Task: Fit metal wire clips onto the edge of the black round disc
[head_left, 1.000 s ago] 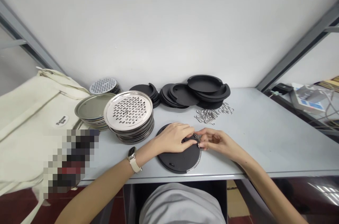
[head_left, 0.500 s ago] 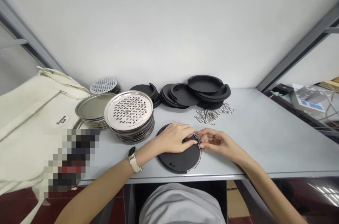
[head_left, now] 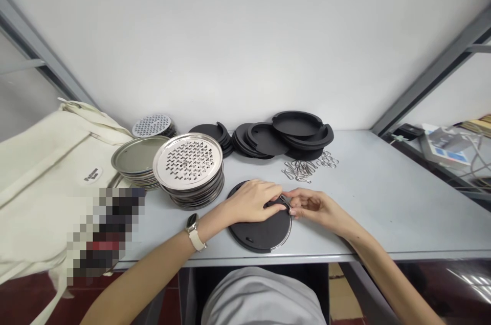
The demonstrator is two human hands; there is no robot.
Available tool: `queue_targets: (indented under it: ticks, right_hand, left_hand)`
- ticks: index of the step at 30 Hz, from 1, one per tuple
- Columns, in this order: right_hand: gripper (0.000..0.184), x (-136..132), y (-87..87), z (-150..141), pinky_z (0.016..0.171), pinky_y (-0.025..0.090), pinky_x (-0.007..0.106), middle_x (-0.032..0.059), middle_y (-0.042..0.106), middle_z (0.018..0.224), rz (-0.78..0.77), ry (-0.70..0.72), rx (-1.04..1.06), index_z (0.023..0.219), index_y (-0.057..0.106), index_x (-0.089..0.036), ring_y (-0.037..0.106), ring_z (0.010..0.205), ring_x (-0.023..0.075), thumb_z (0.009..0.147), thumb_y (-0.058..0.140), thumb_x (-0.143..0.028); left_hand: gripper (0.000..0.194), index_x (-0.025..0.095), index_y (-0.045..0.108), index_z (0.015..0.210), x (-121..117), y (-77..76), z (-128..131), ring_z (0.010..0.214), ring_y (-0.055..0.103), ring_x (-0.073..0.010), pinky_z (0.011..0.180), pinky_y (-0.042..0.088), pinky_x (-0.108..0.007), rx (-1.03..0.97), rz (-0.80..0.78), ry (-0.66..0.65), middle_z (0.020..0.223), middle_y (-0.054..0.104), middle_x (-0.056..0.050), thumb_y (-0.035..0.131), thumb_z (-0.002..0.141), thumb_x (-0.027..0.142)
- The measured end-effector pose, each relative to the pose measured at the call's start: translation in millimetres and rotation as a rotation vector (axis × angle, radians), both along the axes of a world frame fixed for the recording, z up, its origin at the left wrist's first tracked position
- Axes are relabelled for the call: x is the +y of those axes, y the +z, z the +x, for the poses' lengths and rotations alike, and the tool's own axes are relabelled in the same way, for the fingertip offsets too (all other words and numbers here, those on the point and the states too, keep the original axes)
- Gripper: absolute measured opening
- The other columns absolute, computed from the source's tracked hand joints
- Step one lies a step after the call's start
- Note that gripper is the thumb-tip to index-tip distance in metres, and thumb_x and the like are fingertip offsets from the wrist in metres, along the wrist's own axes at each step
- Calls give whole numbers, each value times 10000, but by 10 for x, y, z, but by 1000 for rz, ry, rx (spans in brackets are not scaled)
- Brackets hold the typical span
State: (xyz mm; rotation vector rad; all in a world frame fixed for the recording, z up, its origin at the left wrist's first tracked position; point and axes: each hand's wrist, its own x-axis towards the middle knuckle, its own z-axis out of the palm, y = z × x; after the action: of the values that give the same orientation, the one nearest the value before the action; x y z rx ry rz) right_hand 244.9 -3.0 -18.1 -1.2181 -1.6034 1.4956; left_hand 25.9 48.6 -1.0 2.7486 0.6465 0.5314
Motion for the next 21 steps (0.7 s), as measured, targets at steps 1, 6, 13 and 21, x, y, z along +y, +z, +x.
queue_targets:
  ticks: [1, 6, 13, 21]
  right_hand:
    - [463, 1, 0, -1, 742, 488, 311, 30, 632, 821, -3, -2, 0, 1142, 625, -174, 581, 744, 154, 772, 710, -440]
    - [479, -7, -23, 3, 747, 485, 317, 11, 611, 763, 26, -2, -21, 1153, 629, -180, 573, 729, 154, 784, 684, -480]
    - [430, -32, -11, -10, 715, 468, 286, 10, 601, 789, 42, 12, -31, 1136, 596, -189, 560, 743, 155, 811, 658, -463]
    - [387, -43, 52, -5, 770, 500, 317, 51, 635, 882, -5, 37, 39, 1084, 581, -179, 602, 815, 174, 805, 674, -431]
  left_hand:
    - [180, 199, 492, 839, -1, 2, 0, 712, 553, -155, 642, 349, -276, 0, -2, 4, 766, 587, 17, 553, 902, 356]
    - [156, 200, 505, 847, -10, 21, 2, 714, 557, -159, 639, 345, -277, 20, -12, 15, 774, 590, 11, 559, 893, 339]
    - [174, 201, 488, 819, -11, 25, 1, 694, 545, -155, 648, 353, -273, 17, -29, 25, 751, 577, 15, 565, 887, 341]
    - [211, 203, 463, 804, -3, 15, 0, 681, 531, -145, 635, 339, -274, 0, -18, 17, 735, 562, 31, 579, 885, 359]
